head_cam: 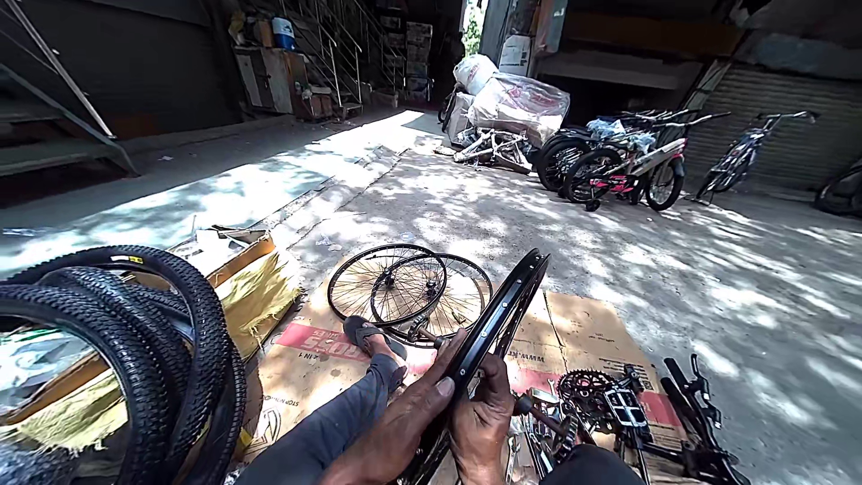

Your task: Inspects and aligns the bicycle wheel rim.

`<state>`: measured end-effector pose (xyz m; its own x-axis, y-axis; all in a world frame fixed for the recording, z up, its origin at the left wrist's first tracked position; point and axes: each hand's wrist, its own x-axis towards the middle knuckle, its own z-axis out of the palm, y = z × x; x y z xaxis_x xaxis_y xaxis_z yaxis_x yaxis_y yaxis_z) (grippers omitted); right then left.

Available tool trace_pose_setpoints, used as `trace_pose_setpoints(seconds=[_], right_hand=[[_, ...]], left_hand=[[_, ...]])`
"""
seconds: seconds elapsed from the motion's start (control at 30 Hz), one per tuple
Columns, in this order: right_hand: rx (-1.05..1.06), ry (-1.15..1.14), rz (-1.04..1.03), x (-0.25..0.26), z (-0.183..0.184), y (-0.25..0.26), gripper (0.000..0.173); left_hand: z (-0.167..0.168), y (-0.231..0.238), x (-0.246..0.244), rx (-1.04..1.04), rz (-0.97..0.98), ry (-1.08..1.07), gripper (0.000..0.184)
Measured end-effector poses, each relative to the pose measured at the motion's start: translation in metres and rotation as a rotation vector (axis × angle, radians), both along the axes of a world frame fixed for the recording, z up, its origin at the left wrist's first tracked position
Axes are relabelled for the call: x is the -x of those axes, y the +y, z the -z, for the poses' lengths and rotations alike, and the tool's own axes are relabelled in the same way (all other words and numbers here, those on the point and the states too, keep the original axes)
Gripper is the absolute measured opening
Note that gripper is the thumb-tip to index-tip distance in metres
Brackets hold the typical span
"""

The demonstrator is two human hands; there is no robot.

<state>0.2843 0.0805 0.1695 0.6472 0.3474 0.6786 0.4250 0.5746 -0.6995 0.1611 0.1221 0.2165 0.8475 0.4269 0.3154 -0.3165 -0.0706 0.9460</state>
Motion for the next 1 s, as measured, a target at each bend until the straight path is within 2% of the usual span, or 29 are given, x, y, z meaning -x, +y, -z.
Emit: trace_pose_setpoints(seconds=[0.07,0.13,0.23,0.3,0.43,0.5,0.6,0.7,0.8,0.87,0.93,1.0], right_hand=[[0.016,-0.028,-0.048,-0.006,-0.002,-0.001,0.021],[0.126,-0.104,-0.169,-0.021,-0.004,-0.014,0.008],[0.31,-0.152,-0.252,-0.036,-0.017,-0.027,0.031],[0.365,-0.079,-0.286,-0.038,-0.025,-0.029,0.032],[0.313,0.067,-0.426,-0.049,-0.023,-0.037,0.023],[0.326,0.055,-0.351,-0.046,-0.019,-0.05,0.019],[0.548,-0.099,-0.167,-0.036,0.008,-0.078,0.029],[0.942,-0.362,-0.246,-0.009,0.058,-0.108,0.041],[1.19,-0.754,-0.42,0.022,0.104,-0.124,0.036],[1.246,-0.874,-0.521,0.03,0.123,-0.123,0.034],[1.268,-0.904,-0.603,0.03,0.131,-0.119,0.033],[1.264,-0.931,-0.633,0.031,0.138,-0.118,0.035]], left_hand=[[-0.002,0.004,0.001,-0.019,-0.025,0.04,0.064],[-0.003,0.005,0.003,-0.04,-0.024,0.078,0.06],[-0.013,0.006,0.002,-0.071,-0.039,0.078,0.055],[-0.024,0.008,-0.004,-0.085,-0.061,0.063,0.054],[-0.048,0.02,-0.025,-0.07,-0.051,0.076,0.05],[-0.059,0.029,-0.039,-0.016,-0.01,0.13,0.05],[-0.073,0.036,-0.059,0.066,0.037,0.199,0.046],[-0.074,0.038,-0.07,0.099,0.058,0.168,0.041],[-0.062,0.034,-0.066,0.12,0.095,0.063,0.041],[-0.043,0.031,-0.049,0.106,0.147,-0.015,0.046],[-0.005,0.027,-0.022,0.172,0.261,-0.132,0.057],[0.048,0.019,0.012,0.392,0.285,-0.148,0.052]])
